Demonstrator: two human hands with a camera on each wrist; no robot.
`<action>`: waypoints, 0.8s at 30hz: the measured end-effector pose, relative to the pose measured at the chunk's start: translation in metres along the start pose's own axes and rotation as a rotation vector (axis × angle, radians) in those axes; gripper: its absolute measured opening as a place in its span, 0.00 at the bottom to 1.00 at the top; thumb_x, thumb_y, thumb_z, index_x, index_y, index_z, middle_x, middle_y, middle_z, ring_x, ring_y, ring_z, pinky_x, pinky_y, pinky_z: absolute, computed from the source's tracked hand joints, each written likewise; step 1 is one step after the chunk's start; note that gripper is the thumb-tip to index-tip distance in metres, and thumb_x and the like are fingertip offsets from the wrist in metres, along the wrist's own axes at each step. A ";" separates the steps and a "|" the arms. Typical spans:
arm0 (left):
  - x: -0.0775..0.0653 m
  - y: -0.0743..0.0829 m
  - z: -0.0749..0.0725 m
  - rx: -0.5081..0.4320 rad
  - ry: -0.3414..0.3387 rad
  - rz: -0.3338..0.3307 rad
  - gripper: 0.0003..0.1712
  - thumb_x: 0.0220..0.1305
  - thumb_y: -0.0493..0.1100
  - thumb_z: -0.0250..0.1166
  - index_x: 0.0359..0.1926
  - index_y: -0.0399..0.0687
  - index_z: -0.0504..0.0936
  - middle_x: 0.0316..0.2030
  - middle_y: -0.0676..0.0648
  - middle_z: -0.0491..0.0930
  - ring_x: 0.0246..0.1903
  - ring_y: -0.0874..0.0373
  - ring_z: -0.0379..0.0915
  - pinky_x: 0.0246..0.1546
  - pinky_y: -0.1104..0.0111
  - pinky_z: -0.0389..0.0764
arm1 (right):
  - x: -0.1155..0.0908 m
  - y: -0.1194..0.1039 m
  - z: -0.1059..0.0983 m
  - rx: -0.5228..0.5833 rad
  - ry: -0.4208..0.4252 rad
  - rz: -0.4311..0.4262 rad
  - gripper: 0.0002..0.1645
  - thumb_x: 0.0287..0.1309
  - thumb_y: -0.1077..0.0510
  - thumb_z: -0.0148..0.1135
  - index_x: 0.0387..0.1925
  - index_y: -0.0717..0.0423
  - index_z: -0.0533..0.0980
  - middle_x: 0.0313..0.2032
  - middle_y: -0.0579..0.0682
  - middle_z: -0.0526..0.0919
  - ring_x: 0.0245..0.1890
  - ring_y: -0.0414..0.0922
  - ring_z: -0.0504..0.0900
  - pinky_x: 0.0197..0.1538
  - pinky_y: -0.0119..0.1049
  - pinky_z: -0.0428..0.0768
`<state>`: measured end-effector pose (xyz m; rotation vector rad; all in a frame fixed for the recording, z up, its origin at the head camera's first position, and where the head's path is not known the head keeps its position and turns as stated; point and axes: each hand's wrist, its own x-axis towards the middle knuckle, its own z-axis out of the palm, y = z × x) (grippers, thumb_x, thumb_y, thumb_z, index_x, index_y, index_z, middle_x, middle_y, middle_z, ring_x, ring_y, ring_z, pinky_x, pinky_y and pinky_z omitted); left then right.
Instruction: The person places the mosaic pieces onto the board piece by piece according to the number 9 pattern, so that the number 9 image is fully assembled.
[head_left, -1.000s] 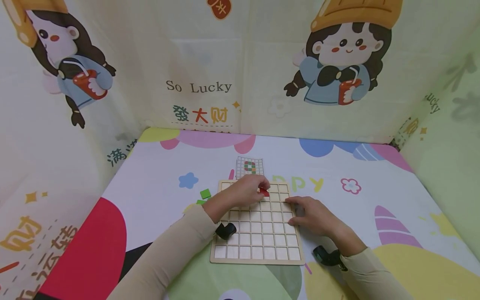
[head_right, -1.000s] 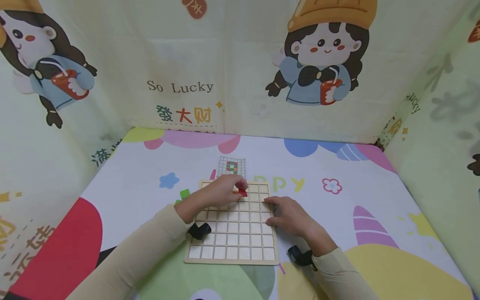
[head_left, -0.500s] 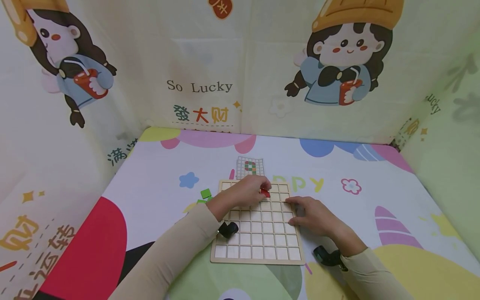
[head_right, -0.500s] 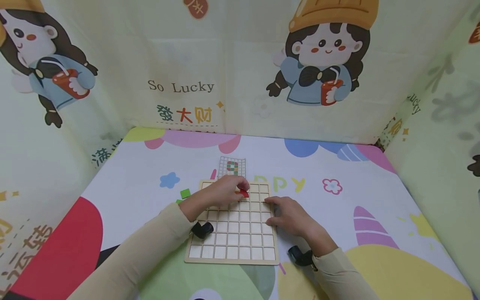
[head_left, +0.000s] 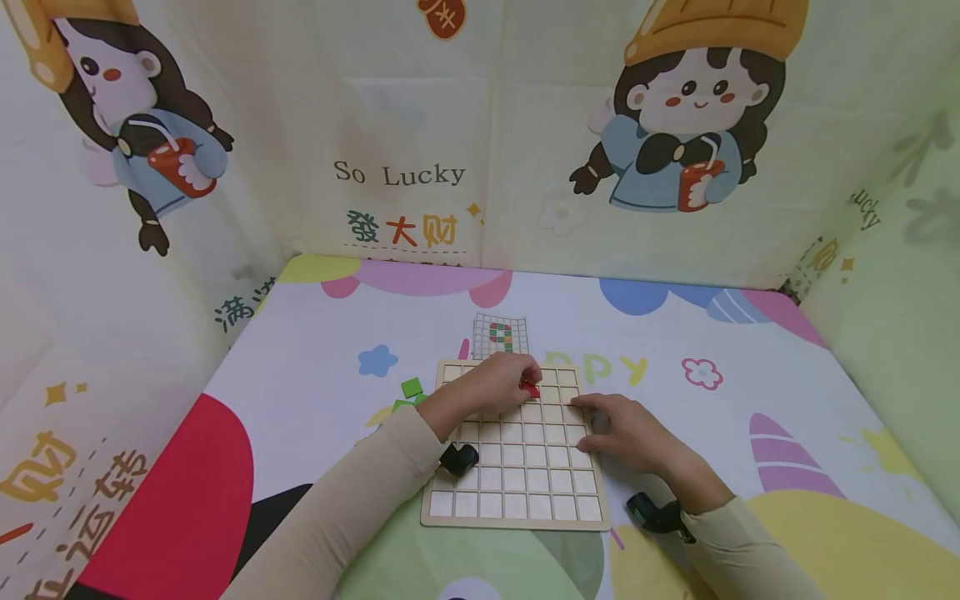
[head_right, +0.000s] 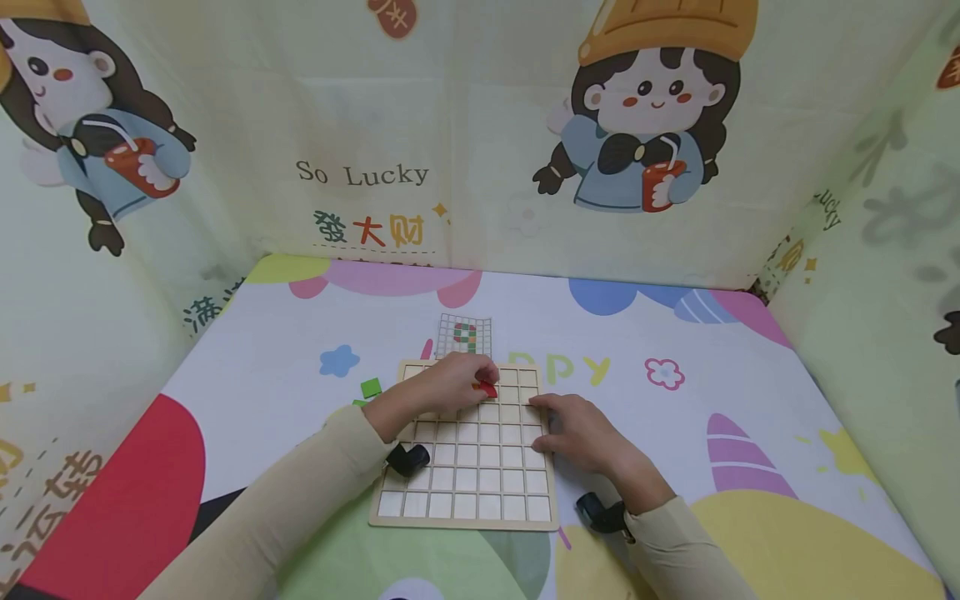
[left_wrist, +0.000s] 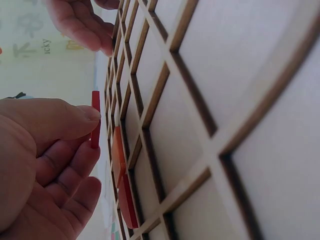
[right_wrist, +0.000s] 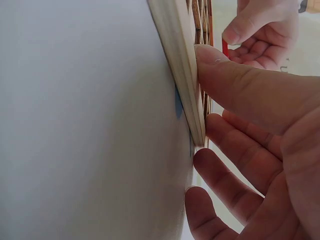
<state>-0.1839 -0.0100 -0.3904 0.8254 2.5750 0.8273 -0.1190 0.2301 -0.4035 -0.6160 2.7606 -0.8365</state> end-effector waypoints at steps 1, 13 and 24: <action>0.000 0.000 0.000 0.004 0.000 -0.001 0.10 0.67 0.35 0.65 0.49 0.45 0.81 0.42 0.52 0.80 0.42 0.59 0.73 0.51 0.68 0.75 | 0.000 0.000 0.000 0.001 0.000 0.000 0.34 0.52 0.56 0.76 0.60 0.61 0.76 0.57 0.59 0.79 0.61 0.61 0.73 0.61 0.60 0.69; 0.001 -0.002 0.002 0.002 -0.008 -0.028 0.10 0.66 0.35 0.65 0.48 0.47 0.81 0.41 0.53 0.80 0.40 0.58 0.72 0.48 0.69 0.75 | 0.000 0.001 0.000 0.005 0.007 0.008 0.34 0.51 0.56 0.77 0.60 0.60 0.77 0.57 0.58 0.79 0.60 0.61 0.74 0.61 0.59 0.69; 0.002 -0.001 0.002 0.002 -0.026 -0.031 0.10 0.66 0.35 0.64 0.48 0.47 0.80 0.40 0.53 0.79 0.41 0.58 0.72 0.47 0.70 0.74 | 0.000 0.001 0.001 0.004 0.010 0.018 0.34 0.51 0.56 0.77 0.60 0.59 0.77 0.57 0.58 0.79 0.60 0.60 0.74 0.61 0.59 0.70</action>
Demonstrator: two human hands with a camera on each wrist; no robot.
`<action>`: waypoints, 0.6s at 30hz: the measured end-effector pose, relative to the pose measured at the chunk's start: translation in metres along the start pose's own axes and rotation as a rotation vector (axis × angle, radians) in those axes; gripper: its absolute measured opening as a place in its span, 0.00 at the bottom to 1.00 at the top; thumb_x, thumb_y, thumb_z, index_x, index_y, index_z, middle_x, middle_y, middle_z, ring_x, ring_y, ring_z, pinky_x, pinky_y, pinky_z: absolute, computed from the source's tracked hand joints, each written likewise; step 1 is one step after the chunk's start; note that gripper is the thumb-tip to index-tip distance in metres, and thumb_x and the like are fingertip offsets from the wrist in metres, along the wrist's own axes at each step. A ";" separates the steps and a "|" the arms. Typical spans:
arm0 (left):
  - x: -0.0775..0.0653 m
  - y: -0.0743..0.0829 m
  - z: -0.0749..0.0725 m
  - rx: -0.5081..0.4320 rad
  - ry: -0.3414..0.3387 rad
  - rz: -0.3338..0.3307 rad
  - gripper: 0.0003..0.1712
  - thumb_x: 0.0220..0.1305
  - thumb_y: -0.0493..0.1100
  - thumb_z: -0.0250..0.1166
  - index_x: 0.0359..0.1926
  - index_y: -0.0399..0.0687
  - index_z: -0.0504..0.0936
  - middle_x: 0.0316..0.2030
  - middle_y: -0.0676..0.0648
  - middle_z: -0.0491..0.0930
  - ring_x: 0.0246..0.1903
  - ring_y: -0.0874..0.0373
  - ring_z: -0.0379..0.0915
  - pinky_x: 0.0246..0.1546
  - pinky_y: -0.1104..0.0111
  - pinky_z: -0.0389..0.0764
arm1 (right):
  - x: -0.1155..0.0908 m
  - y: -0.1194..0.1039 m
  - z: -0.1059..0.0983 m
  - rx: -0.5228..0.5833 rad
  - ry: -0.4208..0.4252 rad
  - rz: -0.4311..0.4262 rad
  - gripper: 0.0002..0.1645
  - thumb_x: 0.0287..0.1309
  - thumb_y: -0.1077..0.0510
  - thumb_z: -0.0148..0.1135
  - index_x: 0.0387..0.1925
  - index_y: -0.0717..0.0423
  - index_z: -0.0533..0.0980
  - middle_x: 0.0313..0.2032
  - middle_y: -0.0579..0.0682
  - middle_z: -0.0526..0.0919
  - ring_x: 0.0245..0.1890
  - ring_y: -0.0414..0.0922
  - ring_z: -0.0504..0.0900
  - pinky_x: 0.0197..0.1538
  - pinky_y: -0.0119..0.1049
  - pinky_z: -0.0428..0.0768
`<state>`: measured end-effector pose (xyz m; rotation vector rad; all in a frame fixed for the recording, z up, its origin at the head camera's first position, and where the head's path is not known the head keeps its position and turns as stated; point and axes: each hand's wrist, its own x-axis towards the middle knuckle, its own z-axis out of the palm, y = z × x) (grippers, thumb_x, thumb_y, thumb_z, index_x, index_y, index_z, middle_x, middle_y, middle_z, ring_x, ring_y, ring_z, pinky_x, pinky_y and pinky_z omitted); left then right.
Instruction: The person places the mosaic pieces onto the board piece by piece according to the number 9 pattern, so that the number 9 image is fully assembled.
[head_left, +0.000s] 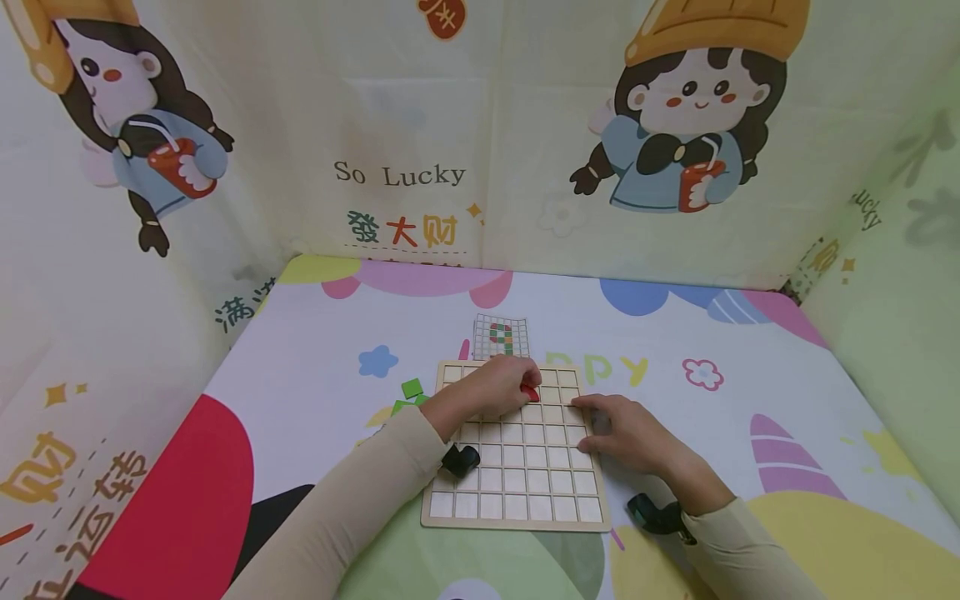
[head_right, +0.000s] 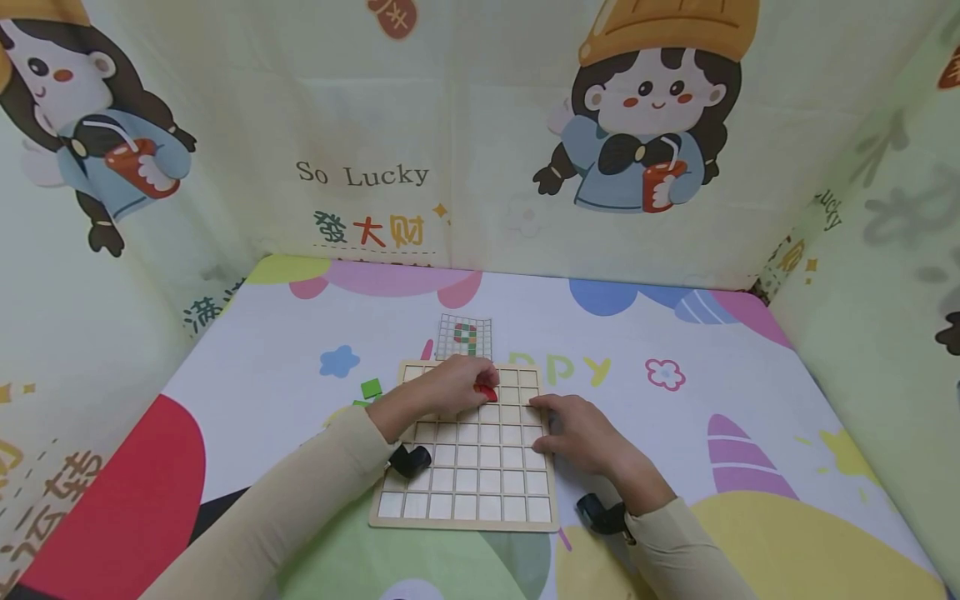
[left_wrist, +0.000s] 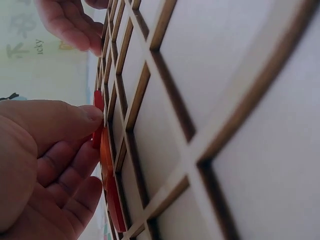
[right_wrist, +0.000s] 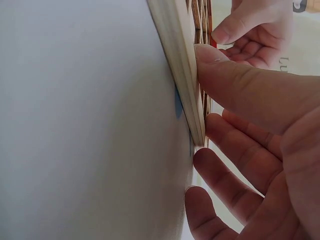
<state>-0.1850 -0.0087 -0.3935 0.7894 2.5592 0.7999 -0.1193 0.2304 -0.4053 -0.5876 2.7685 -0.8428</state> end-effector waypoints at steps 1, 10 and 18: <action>0.000 0.000 0.000 0.003 0.000 0.001 0.10 0.66 0.35 0.64 0.48 0.47 0.80 0.40 0.53 0.79 0.41 0.59 0.72 0.47 0.70 0.74 | 0.000 0.000 0.000 0.001 0.001 -0.001 0.34 0.51 0.56 0.77 0.60 0.60 0.77 0.57 0.58 0.79 0.60 0.60 0.74 0.61 0.59 0.70; 0.001 0.000 0.001 0.010 0.008 0.013 0.10 0.66 0.34 0.64 0.48 0.46 0.81 0.39 0.53 0.79 0.40 0.59 0.72 0.46 0.71 0.74 | 0.000 -0.001 0.000 -0.001 0.001 0.003 0.34 0.51 0.57 0.77 0.60 0.60 0.77 0.56 0.58 0.79 0.59 0.60 0.74 0.61 0.59 0.70; 0.001 0.000 0.001 0.014 0.001 -0.003 0.09 0.67 0.36 0.65 0.48 0.48 0.81 0.40 0.54 0.79 0.41 0.59 0.72 0.47 0.70 0.74 | -0.001 -0.001 0.000 -0.005 0.006 -0.006 0.34 0.51 0.56 0.77 0.59 0.61 0.77 0.56 0.58 0.80 0.59 0.60 0.74 0.60 0.59 0.70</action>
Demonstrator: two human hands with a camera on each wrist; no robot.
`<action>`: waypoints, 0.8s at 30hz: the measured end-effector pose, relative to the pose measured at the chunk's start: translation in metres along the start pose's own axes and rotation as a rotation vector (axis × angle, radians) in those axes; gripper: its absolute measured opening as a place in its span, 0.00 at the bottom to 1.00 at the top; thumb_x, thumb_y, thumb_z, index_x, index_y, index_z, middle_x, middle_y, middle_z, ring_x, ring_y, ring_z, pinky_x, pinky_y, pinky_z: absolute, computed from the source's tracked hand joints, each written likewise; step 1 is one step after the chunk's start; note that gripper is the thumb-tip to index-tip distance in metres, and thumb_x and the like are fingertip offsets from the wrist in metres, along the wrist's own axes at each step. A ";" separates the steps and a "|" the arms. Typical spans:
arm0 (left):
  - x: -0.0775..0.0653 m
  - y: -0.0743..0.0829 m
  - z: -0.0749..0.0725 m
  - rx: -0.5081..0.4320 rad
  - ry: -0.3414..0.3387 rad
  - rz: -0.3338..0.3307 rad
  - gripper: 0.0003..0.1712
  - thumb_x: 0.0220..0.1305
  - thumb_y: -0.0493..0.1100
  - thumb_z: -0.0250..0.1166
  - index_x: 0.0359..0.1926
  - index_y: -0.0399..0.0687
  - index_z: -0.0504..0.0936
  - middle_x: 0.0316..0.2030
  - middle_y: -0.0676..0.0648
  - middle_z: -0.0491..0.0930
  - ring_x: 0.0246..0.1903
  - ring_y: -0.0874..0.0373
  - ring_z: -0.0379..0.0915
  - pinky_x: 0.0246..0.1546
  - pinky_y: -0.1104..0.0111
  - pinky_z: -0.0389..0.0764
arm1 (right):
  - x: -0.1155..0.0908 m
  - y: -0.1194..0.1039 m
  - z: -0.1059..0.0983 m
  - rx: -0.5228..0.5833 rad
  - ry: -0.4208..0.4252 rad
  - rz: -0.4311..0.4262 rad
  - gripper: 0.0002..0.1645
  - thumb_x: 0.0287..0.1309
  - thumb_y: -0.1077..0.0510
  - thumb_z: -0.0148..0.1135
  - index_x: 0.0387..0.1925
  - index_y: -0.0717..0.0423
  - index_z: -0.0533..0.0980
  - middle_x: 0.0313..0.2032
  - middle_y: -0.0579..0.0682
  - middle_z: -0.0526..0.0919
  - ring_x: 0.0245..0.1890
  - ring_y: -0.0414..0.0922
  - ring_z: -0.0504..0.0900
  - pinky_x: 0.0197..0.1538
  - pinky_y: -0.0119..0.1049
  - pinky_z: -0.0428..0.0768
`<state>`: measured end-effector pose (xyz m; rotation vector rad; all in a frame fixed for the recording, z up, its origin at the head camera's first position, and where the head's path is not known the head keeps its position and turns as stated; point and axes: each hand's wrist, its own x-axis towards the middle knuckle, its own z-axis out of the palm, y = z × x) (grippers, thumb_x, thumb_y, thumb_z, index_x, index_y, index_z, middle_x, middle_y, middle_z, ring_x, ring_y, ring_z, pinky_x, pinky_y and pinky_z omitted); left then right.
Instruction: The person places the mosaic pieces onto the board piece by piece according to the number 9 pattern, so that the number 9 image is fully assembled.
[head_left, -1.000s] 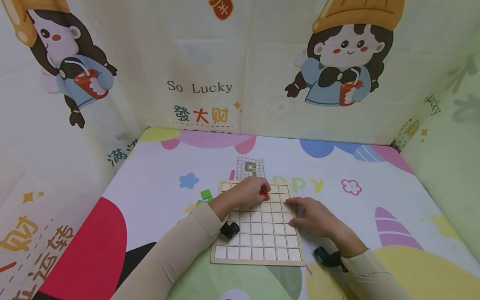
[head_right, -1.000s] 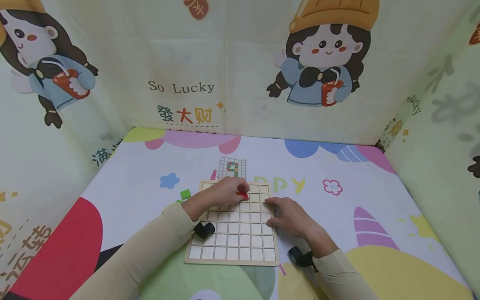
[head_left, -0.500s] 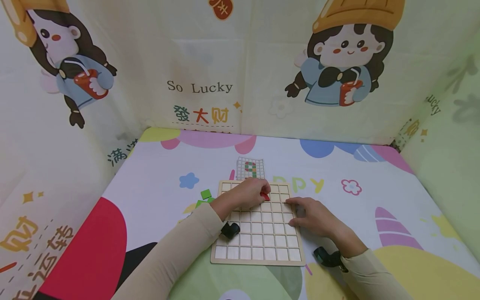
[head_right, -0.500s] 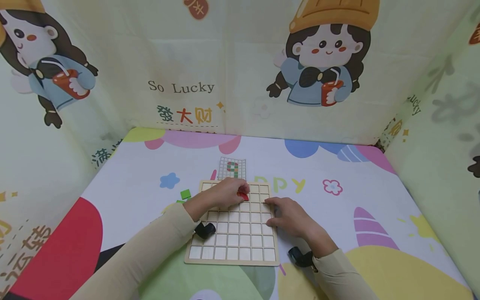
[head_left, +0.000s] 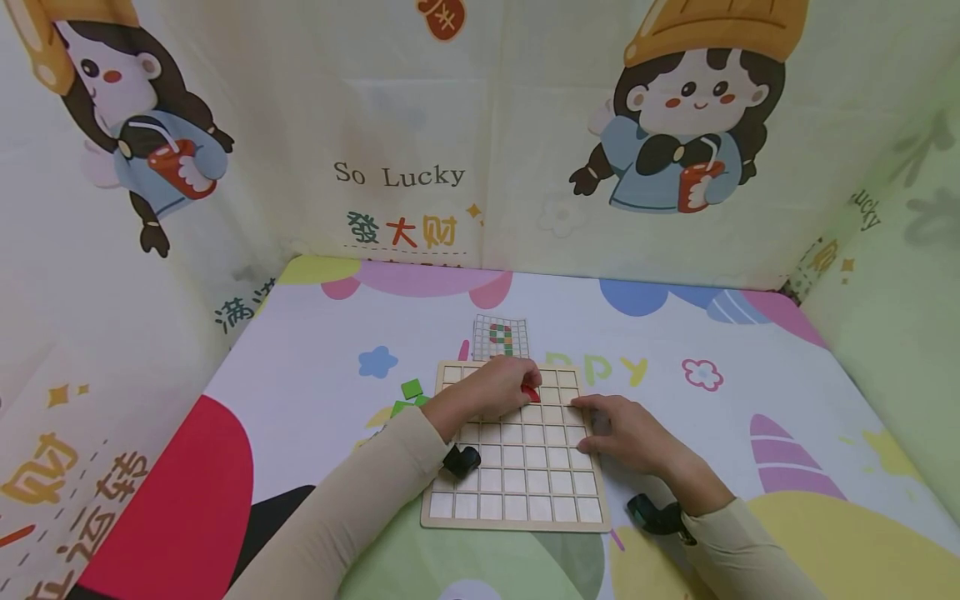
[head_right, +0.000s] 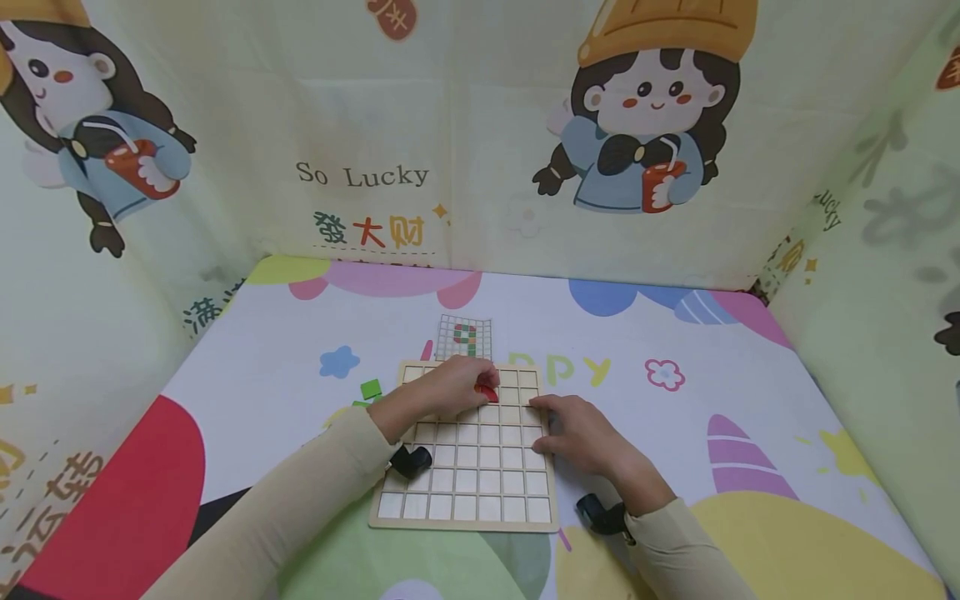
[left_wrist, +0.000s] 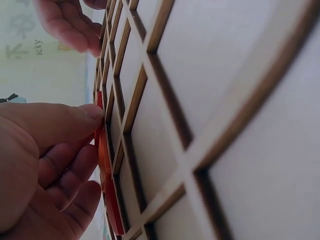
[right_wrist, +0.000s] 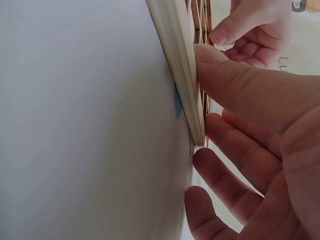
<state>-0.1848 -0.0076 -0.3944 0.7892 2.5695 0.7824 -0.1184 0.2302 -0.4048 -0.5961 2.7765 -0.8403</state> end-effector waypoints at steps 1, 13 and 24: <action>0.000 0.000 0.000 0.003 0.002 0.000 0.09 0.67 0.36 0.65 0.48 0.48 0.81 0.41 0.54 0.80 0.41 0.59 0.72 0.48 0.70 0.74 | 0.000 0.000 0.000 -0.003 0.004 -0.004 0.34 0.51 0.56 0.77 0.59 0.61 0.77 0.56 0.58 0.80 0.59 0.60 0.75 0.60 0.59 0.71; -0.002 -0.001 -0.001 0.008 -0.005 0.008 0.09 0.67 0.36 0.64 0.47 0.48 0.81 0.41 0.54 0.80 0.41 0.60 0.72 0.48 0.69 0.74 | 0.000 0.000 0.001 -0.008 -0.002 -0.004 0.34 0.52 0.57 0.77 0.60 0.61 0.76 0.57 0.58 0.79 0.60 0.61 0.74 0.61 0.59 0.70; -0.002 -0.003 -0.001 -0.003 -0.014 0.016 0.09 0.66 0.35 0.64 0.47 0.47 0.81 0.41 0.53 0.81 0.41 0.59 0.73 0.47 0.69 0.75 | 0.000 0.000 0.000 -0.016 -0.009 0.004 0.34 0.52 0.56 0.77 0.60 0.60 0.76 0.57 0.58 0.79 0.60 0.60 0.74 0.61 0.59 0.70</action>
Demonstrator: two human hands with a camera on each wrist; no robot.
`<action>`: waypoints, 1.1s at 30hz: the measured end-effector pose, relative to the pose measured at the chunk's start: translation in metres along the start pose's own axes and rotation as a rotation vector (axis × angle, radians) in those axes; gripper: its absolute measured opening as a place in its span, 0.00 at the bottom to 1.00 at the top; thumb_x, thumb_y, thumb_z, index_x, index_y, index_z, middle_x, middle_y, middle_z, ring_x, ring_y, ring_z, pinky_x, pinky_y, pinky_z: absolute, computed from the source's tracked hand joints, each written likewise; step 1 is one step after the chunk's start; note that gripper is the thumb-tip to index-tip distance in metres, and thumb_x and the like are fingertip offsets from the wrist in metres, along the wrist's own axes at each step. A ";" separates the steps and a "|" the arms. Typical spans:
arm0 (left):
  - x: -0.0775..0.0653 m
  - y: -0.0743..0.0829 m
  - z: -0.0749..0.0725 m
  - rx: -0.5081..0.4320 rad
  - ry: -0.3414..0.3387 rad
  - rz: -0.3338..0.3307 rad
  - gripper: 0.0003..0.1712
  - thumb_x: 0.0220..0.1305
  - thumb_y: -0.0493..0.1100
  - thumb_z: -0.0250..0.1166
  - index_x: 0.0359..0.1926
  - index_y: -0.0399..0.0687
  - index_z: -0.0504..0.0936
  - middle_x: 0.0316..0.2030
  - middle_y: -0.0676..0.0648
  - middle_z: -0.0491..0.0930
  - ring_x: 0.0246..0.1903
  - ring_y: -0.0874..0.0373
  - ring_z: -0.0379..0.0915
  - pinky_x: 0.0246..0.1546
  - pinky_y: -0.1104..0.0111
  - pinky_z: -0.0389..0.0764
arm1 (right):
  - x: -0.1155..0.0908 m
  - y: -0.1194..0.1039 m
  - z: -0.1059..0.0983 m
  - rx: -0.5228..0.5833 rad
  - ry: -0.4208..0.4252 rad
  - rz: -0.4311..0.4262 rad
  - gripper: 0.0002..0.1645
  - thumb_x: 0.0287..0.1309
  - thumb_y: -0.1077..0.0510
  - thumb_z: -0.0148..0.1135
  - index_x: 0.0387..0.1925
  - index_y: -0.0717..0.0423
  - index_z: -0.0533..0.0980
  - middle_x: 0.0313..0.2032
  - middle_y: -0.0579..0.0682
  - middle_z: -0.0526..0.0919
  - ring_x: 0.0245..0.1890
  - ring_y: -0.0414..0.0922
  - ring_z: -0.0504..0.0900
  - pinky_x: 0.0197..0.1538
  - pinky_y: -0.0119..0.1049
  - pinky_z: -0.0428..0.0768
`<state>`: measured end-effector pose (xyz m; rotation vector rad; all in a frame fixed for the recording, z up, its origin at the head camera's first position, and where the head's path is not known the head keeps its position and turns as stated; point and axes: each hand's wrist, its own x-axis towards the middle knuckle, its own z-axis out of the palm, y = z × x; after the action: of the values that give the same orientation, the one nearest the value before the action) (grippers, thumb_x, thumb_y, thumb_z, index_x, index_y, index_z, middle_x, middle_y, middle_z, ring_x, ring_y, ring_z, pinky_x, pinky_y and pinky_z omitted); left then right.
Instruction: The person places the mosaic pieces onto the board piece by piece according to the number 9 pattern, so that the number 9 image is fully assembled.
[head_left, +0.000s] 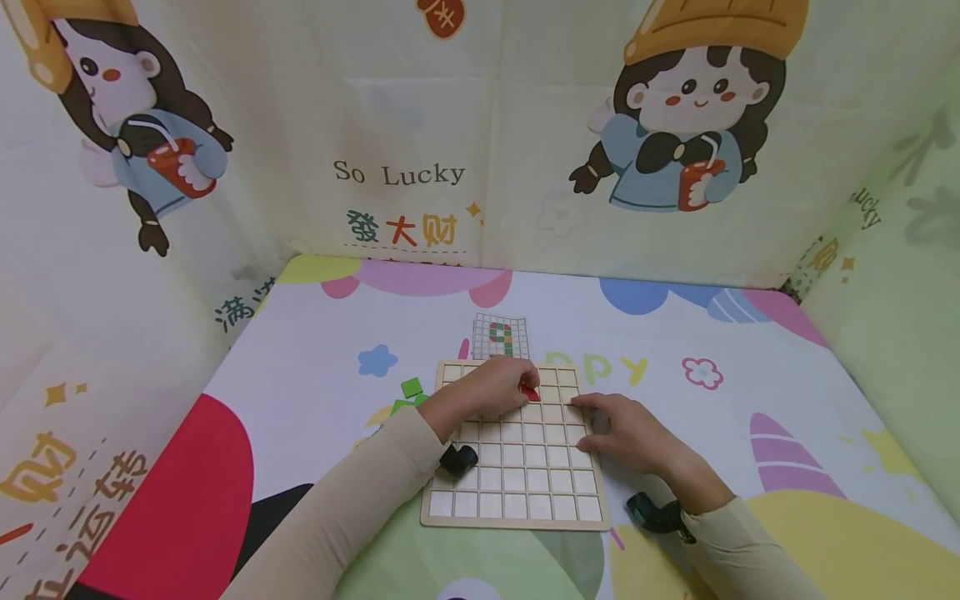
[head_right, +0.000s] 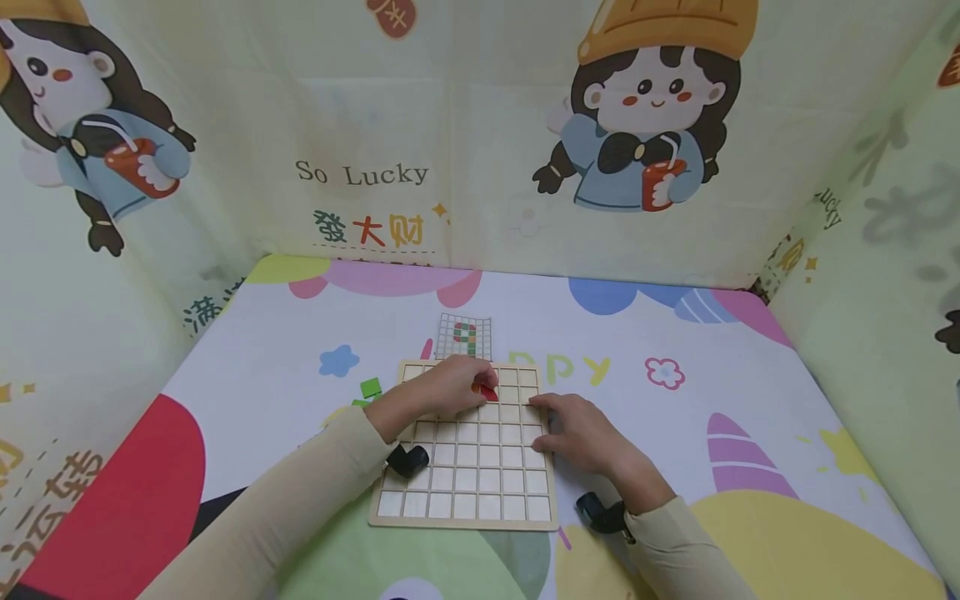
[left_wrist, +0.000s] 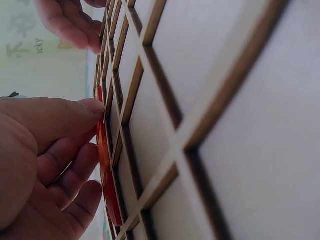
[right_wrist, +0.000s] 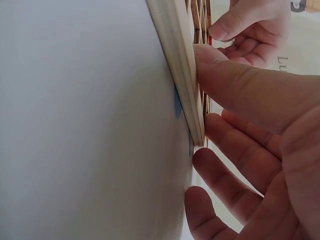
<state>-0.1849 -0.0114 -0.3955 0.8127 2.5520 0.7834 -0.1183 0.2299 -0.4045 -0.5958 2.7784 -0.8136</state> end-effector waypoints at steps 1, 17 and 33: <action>0.000 0.000 0.000 0.001 0.000 0.000 0.09 0.66 0.35 0.64 0.47 0.47 0.81 0.41 0.53 0.80 0.41 0.59 0.73 0.47 0.69 0.75 | 0.000 0.000 0.000 0.001 0.000 0.000 0.34 0.52 0.56 0.77 0.60 0.60 0.76 0.57 0.58 0.79 0.60 0.60 0.74 0.61 0.59 0.70; 0.000 -0.003 -0.001 -0.016 0.013 -0.002 0.10 0.65 0.35 0.64 0.47 0.49 0.81 0.40 0.54 0.80 0.41 0.58 0.72 0.49 0.68 0.74 | 0.000 0.000 0.000 0.014 -0.002 0.005 0.34 0.52 0.56 0.77 0.60 0.61 0.76 0.57 0.58 0.79 0.60 0.60 0.74 0.61 0.59 0.69; -0.014 -0.004 -0.008 -0.099 0.023 0.016 0.17 0.65 0.43 0.70 0.53 0.47 0.81 0.51 0.51 0.81 0.56 0.56 0.74 0.59 0.63 0.73 | 0.001 0.001 0.000 0.026 -0.008 0.014 0.34 0.52 0.56 0.77 0.60 0.60 0.76 0.58 0.58 0.79 0.61 0.61 0.73 0.62 0.60 0.69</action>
<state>-0.1794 -0.0258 -0.3891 0.7979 2.5069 0.9210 -0.1193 0.2307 -0.4050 -0.5725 2.7569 -0.8417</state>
